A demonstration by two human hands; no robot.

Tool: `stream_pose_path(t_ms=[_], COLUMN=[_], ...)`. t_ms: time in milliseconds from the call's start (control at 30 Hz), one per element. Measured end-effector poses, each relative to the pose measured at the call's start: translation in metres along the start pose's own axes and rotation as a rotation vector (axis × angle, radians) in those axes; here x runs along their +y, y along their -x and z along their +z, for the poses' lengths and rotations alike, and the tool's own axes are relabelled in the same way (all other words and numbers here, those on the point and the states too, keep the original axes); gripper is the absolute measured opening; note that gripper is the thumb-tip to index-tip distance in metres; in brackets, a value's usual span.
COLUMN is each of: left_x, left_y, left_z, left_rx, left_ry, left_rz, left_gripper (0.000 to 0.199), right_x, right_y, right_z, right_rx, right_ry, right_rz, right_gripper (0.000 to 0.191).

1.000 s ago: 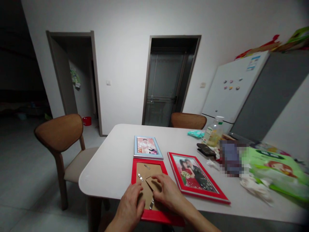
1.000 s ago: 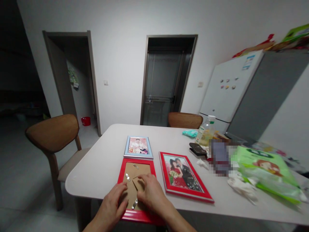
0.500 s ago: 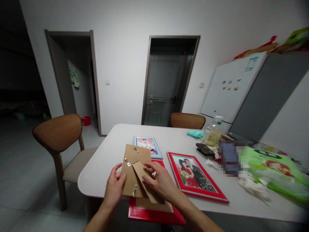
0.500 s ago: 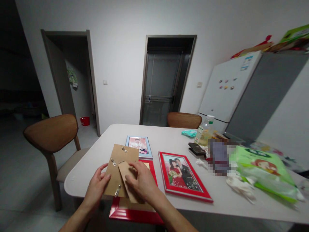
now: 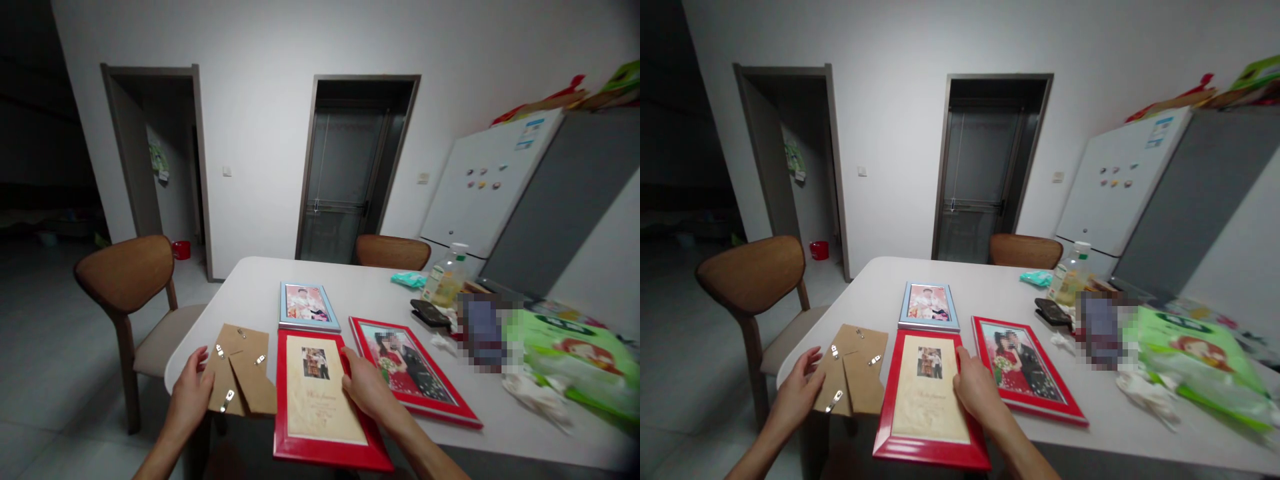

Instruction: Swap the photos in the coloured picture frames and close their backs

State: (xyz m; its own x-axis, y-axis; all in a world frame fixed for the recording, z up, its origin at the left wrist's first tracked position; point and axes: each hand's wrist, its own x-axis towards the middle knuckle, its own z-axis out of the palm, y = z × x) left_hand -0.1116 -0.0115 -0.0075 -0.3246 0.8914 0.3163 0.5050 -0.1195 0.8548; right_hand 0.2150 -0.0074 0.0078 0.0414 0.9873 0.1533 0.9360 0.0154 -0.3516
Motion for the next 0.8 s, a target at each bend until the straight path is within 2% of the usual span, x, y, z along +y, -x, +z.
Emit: stream_pose_path(t_ms=[67, 133, 233, 300, 400, 433, 533, 633, 700, 800], left_x=[0.003, 0.013, 0.043, 0.071, 0.109, 0.118, 0.134, 0.136, 0.133, 0.121], left_y=[0.005, 0.015, 0.039, 0.057, 0.078, 0.082, 0.085, 0.079, 0.071, 0.058], left_z=[0.007, 0.016, 0.034, 0.048, 0.069, 0.074, 0.084, 0.08, 0.069, 0.048], left_rx=[0.051, 0.0, -0.208, -0.344, -0.518, -0.531, -0.521, -0.441, -0.322, -0.145], left_ry=[-0.129, -0.181, -0.142, -0.095, -0.028, -0.018, 0.002, 0.057, 0.098, 0.11], left_rz=[0.159, 0.27, 0.312, 0.333, 0.484, 0.528, 0.674, 0.778, 0.728, 0.516], left_gripper=[0.04, 0.039, 0.04, 0.042, 0.052, 0.053, 0.05, 0.047, 0.045, 0.038], right_x=[0.003, 0.003, -0.004, -0.014, -0.029, -0.033, -0.037, -0.032, -0.024, -0.01], right_y=[-0.004, -0.005, -0.002, 0.002, 0.007, 0.008, 0.007, 0.002, -0.003, -0.009], right_z=[-0.003, -0.009, -0.021, -0.03, -0.042, -0.045, -0.049, -0.048, -0.045, -0.041], right_rx=[0.032, 0.02, -0.085, -0.131, -0.108, -0.096, -0.094, -0.108, -0.1, -0.057], right_ry=[-0.11, -0.323, -0.822, -1.094, -1.204, -1.201, -1.251, -1.303, -1.223, -0.911], right_rz=[0.051, 0.149, 0.273, 0.289, 0.251, 0.231, 0.173, 0.158, 0.18, 0.195], right_gripper=[0.051, 0.055, 0.063, 0.067, 0.071, 0.072, 0.078, 0.081, 0.079, 0.068])
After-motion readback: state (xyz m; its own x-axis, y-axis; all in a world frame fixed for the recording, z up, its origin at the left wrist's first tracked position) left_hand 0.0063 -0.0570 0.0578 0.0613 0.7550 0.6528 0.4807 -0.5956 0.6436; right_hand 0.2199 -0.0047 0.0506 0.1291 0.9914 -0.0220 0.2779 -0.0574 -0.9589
